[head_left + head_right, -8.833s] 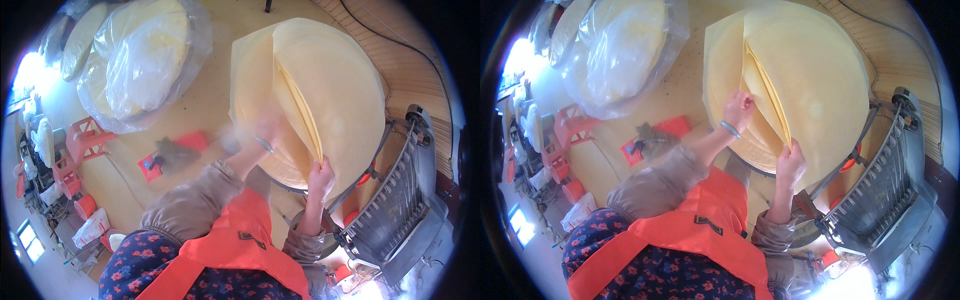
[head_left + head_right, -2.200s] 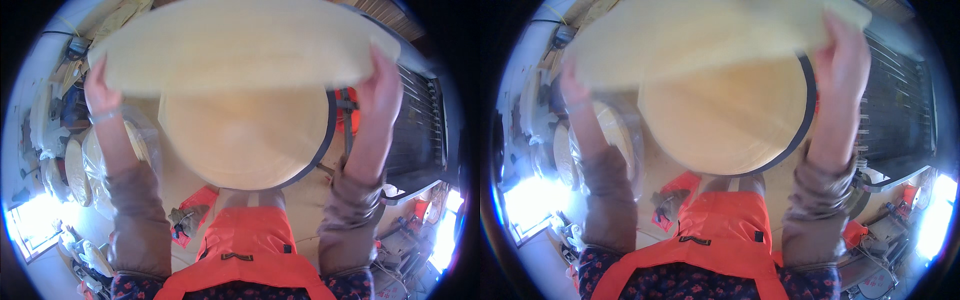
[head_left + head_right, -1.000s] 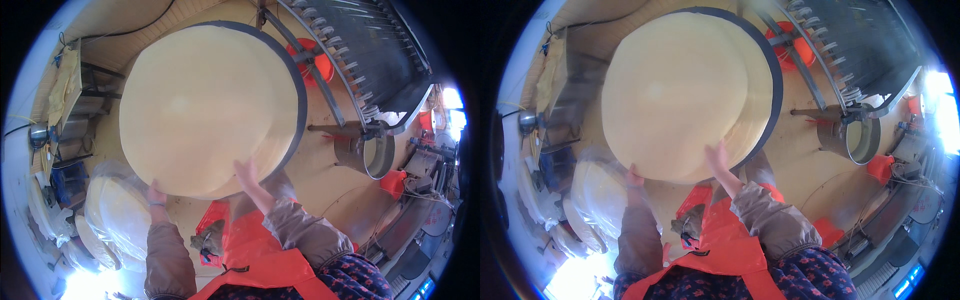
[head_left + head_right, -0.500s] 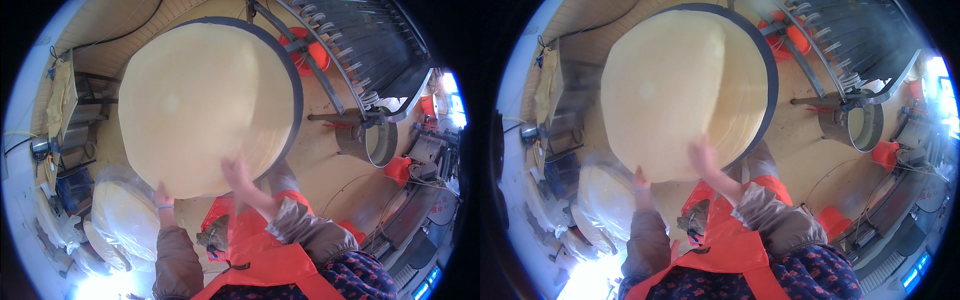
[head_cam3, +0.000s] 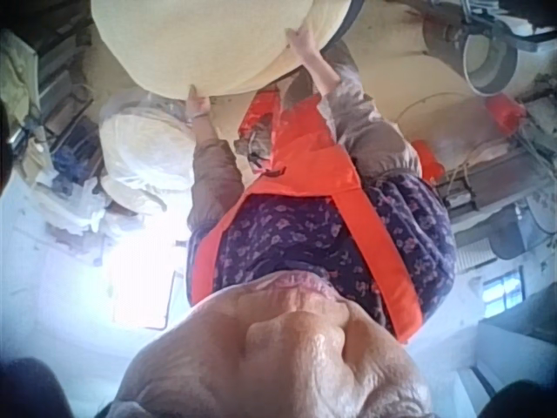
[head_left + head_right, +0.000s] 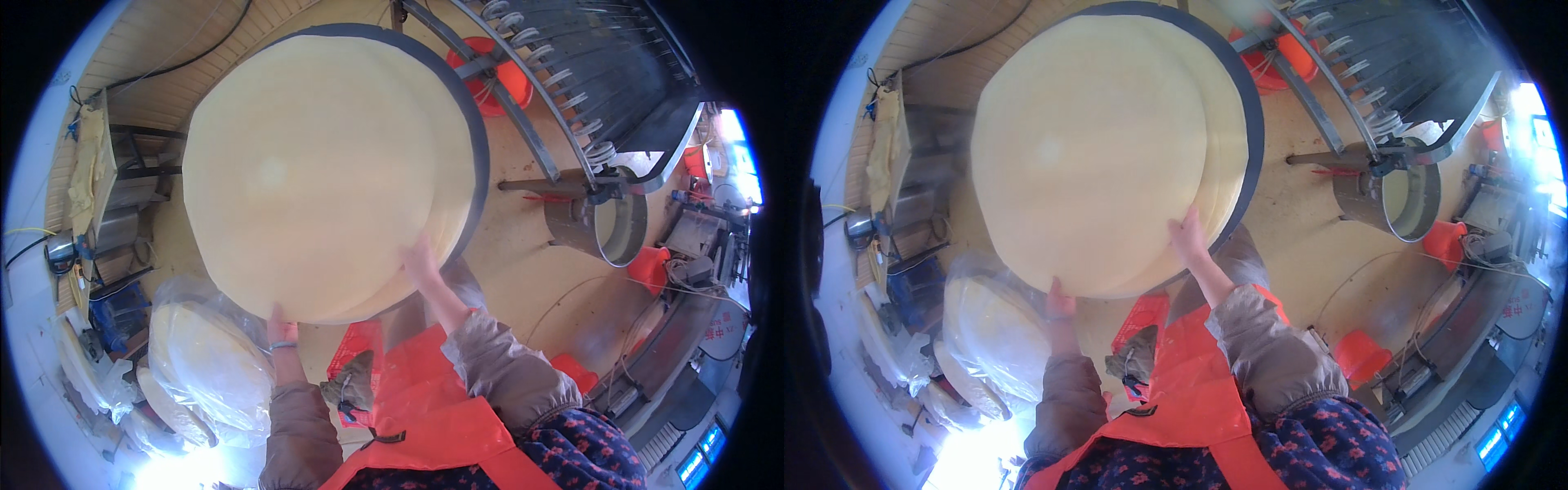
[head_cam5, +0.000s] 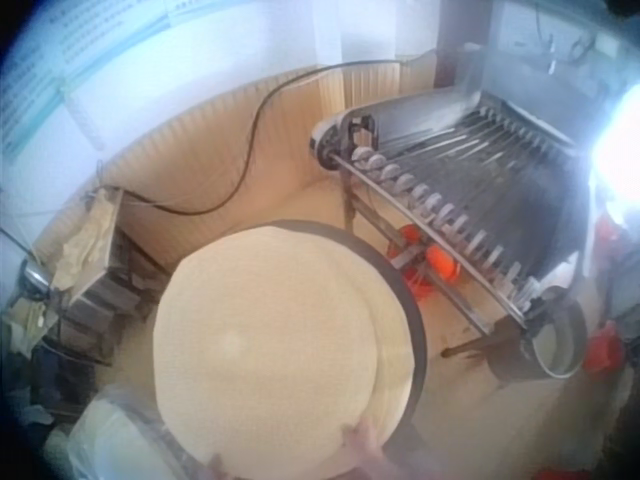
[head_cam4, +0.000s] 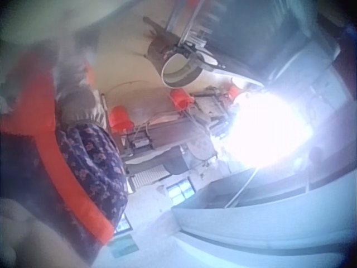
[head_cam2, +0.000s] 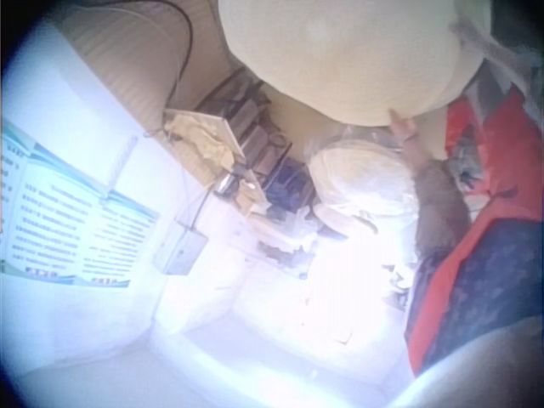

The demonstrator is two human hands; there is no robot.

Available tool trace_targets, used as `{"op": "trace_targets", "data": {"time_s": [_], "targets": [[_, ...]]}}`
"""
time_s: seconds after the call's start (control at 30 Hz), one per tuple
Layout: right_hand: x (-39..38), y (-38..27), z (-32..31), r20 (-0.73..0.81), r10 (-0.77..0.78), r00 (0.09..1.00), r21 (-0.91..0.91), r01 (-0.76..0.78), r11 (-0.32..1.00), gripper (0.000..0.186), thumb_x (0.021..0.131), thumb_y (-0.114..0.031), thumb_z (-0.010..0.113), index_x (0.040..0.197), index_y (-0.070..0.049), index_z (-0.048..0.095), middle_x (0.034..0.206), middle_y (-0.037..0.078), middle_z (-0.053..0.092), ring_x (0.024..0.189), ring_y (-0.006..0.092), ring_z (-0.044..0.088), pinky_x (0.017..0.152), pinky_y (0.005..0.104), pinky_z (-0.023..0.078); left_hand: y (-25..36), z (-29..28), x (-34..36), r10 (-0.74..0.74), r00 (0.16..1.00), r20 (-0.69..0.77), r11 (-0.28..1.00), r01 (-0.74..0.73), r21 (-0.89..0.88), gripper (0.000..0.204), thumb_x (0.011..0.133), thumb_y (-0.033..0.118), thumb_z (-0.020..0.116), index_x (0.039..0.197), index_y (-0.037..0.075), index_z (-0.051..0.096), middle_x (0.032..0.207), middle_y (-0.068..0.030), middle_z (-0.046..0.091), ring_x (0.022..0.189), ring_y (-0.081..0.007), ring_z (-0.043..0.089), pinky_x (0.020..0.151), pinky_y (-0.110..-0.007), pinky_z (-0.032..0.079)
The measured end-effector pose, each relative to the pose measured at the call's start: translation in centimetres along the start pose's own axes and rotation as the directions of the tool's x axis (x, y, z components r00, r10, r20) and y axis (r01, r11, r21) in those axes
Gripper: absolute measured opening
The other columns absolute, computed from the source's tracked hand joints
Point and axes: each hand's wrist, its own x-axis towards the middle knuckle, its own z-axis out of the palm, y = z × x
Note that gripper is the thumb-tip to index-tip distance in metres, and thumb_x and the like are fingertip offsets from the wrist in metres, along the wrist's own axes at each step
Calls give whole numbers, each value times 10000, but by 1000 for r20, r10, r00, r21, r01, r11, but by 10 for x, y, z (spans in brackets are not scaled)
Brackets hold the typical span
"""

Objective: The person uses a scraper to lift a large, thin dough sheet from a conveyor and places it onto a hot circular griddle. They then wipe the griddle surface with a sponge and a cloth. The person retrieves another dough sheet, folds it in half, and places it on a wooden board, repeating the folding process.

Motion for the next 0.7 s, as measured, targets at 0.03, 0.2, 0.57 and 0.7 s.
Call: {"op": "trace_targets", "data": {"time_s": [0.03,0.2,0.57,0.7], "targets": [[1,-3,-3,1,25,1000,15,-25,1000,370,816,-124,554,1148,-20,428,810,126,605,710,239,625,615,356,493,-3,3,0,21,999,-34,1000,-21,1,336,884,106,576,1190,-15,505,1168,-127,584,1075,-250,567,922,-400,479],[10,-10,-14,-262,-19,965,-151,-22,988,285,783,-160,581,1024,-14,545,832,122,627,760,230,628,703,358,480,-12,10,-5,64,979,-193,998,-64,4,303,873,86,587,1146,-31,528,1122,-116,604,1019,-228,596,864,-372,512],[39,-28,-19,-127,174,977,164,-152,975,318,729,-242,706,917,3,633,778,63,651,704,165,617,637,310,480,-13,16,-10,42,979,-198,999,-42,4,294,880,106,586,1141,-19,535,1106,-114,609,1006,-223,600,834,-375,521],[48,-34,-15,-84,231,969,267,-202,942,340,725,-240,727,930,17,641,793,78,649,719,164,611,624,315,481,-12,16,-11,30,973,-227,999,-36,-20,294,886,121,579,1143,-14,533,1095,-114,614,984,-224,609,816,-359,530]]}}
